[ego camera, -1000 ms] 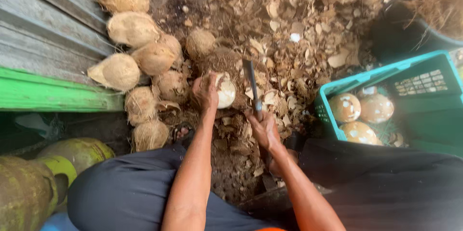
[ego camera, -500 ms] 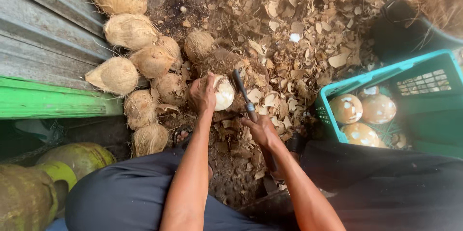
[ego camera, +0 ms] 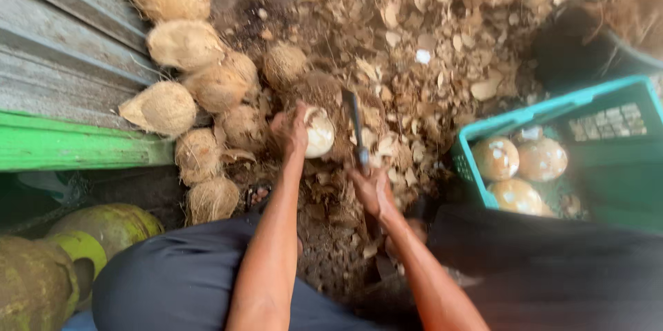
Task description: The person sits on the ground and husks coconuts one at a time, holding each coconut against a wooden block and striking it with a cleaver to remove the fibrous husk. Peeled coconuts are placed into a green plastic crate beside them while husk debris accumulates on the ground.
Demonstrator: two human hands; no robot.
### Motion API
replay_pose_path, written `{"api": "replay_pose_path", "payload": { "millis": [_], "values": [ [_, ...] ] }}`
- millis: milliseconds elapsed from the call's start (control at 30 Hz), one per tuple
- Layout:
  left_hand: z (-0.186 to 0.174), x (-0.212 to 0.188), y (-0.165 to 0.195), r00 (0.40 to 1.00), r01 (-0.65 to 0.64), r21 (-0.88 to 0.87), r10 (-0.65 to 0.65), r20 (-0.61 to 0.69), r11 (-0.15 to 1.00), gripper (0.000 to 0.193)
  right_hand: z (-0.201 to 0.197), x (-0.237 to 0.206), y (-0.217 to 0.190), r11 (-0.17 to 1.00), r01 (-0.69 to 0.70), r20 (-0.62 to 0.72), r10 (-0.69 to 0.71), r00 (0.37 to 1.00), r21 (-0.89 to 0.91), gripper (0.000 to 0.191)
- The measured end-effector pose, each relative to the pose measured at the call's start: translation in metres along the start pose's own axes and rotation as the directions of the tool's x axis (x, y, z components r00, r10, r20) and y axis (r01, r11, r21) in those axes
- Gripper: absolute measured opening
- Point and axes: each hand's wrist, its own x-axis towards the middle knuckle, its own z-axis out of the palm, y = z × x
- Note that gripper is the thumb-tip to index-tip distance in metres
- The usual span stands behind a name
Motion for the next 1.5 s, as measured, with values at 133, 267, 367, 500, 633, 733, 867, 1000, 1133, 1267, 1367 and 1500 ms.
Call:
{"api": "replay_pose_path", "payload": {
  "millis": [133, 267, 367, 500, 633, 733, 867, 1000, 1133, 1267, 1367, 1500],
  "values": [
    [-0.002, -0.001, 0.006, 0.993, 0.112, 0.116, -0.116, 0.028, 0.987, 0.052, -0.001, -0.009, -0.011, 0.974, 0.22, -0.089, -0.214, 0.973, 0.058, 0.049],
    [-0.002, -0.003, 0.016, 0.989, 0.145, 0.173, -0.144, -0.019, 0.974, 0.056, 0.015, -0.009, -0.012, 0.996, 0.033, -0.005, -0.033, 0.999, 0.087, 0.044],
    [-0.003, -0.004, 0.017, 0.979, 0.204, 0.134, -0.202, -0.028, 0.97, 0.049, 0.021, -0.006, -0.013, 0.986, 0.155, 0.03, -0.153, 0.988, -0.058, 0.051],
    [-0.002, -0.005, 0.011, 0.984, 0.167, 0.141, -0.156, -0.085, 0.976, 0.064, 0.017, -0.01, -0.016, 0.948, 0.282, -0.042, -0.291, 0.956, -0.15, 0.042],
    [0.0, -0.008, 0.012, 0.993, 0.118, 0.149, -0.118, -0.012, 0.982, 0.061, 0.017, -0.008, -0.011, 0.989, -0.015, 0.066, 0.025, 0.997, -0.149, 0.044],
    [-0.001, -0.007, 0.016, 0.997, 0.072, 0.018, -0.072, -0.017, 0.997, 0.065, 0.019, 0.002, 0.002, 0.992, 0.035, 0.081, -0.025, 0.996, -0.125, 0.035],
    [-0.009, -0.006, 0.009, 1.0, 0.012, 0.091, -0.014, 0.024, 0.996, 0.063, 0.018, 0.015, 0.02, 0.968, 0.25, 0.099, -0.247, 0.964, -0.022, 0.027],
    [-0.017, -0.005, -0.007, 0.996, -0.029, 0.14, 0.016, 0.091, 0.99, 0.069, -0.001, 0.026, 0.031, 0.982, 0.173, 0.255, -0.148, 0.955, -0.077, 0.04],
    [-0.023, -0.004, -0.004, 0.992, -0.11, 0.078, 0.104, 0.073, 0.991, 0.06, -0.01, 0.023, 0.035, 0.982, -0.11, 0.302, 0.153, 0.941, -0.156, 0.054],
    [-0.018, -0.012, 0.009, 0.998, -0.041, -0.149, 0.049, 0.049, 0.988, 0.055, 0.0, 0.005, 0.028, 0.975, 0.06, 0.233, -0.009, 0.972, -0.213, 0.031],
    [-0.011, -0.021, 0.014, 0.993, 0.109, -0.15, -0.113, -0.019, 0.983, 0.049, 0.005, -0.013, 0.013, 0.892, 0.363, 0.087, -0.352, 0.932, -0.268, 0.059],
    [-0.009, -0.027, 0.012, 0.999, 0.048, -0.246, -0.051, -0.005, 0.968, 0.041, -0.004, -0.027, -0.016, 0.908, 0.4, -0.021, -0.405, 0.914, -0.129, 0.052]
  ]
}}
